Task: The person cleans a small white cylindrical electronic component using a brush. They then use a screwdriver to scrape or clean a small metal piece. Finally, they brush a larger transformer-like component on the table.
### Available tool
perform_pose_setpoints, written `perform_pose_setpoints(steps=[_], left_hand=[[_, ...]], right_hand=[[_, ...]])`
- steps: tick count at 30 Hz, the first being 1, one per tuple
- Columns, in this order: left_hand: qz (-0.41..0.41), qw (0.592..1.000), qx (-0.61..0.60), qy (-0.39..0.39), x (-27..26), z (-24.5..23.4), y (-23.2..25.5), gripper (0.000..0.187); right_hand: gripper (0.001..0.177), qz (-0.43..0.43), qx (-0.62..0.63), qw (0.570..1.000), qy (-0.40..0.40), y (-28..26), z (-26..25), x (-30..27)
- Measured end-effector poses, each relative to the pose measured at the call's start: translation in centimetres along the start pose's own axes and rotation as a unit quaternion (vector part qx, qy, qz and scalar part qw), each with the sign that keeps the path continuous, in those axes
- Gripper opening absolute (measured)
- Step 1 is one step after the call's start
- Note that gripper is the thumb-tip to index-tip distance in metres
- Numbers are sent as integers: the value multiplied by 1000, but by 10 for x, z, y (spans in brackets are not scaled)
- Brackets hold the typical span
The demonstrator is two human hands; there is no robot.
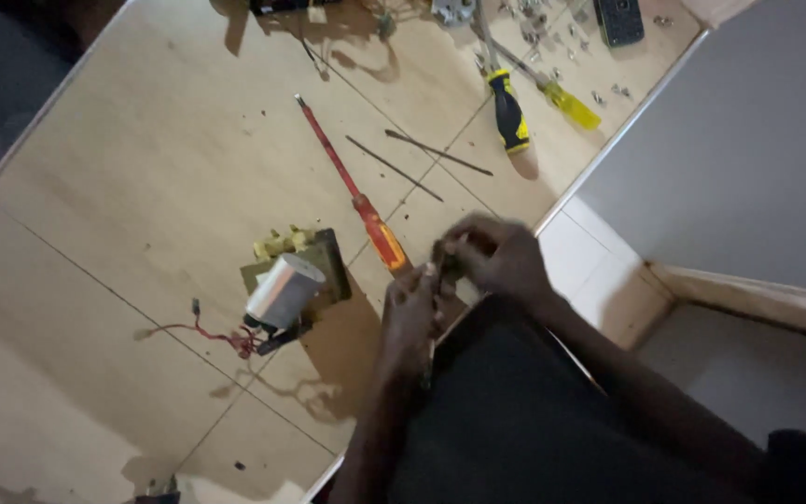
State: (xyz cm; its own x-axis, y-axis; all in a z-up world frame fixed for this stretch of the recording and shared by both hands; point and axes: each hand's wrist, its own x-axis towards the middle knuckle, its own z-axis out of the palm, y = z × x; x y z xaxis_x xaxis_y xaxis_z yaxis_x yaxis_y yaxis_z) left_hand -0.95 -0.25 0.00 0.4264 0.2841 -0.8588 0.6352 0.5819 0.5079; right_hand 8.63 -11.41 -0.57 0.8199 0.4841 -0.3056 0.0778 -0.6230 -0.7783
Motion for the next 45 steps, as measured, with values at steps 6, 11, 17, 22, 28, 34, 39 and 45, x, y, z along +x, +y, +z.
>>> perform_pose_setpoints(steps=[6,11,17,22,28,34,39,45], left_hand=[[35,999,19,-24,0,-7,-6,33],[56,997,14,-41,15,-4,-25,31],[86,996,-19,-21,30,-1,-42,27],[86,995,-9,-49,38,2,-44,29],[81,994,-52,-47,14,0,-16,33],[89,990,-88,-64,51,-2,-51,30],[121,991,27,-52,15,-5,-23,31],[39,999,-35,-13,61,-2,-64,39]], right_hand=[[15,-27,13,1000,-7,25,1,5],[15,-12,1,1000,-22,10,4,-2],[20,-14,-7,1000,-7,22,7,-3],[19,-20,27,999,-21,17,5,3],[18,-6,-8,999,-41,18,6,7],[26,-82,-58,995,-5,27,10,1],[14,-33,9,999,14,21,5,6],[16,-62,-89,994,9,28,-2,4]])
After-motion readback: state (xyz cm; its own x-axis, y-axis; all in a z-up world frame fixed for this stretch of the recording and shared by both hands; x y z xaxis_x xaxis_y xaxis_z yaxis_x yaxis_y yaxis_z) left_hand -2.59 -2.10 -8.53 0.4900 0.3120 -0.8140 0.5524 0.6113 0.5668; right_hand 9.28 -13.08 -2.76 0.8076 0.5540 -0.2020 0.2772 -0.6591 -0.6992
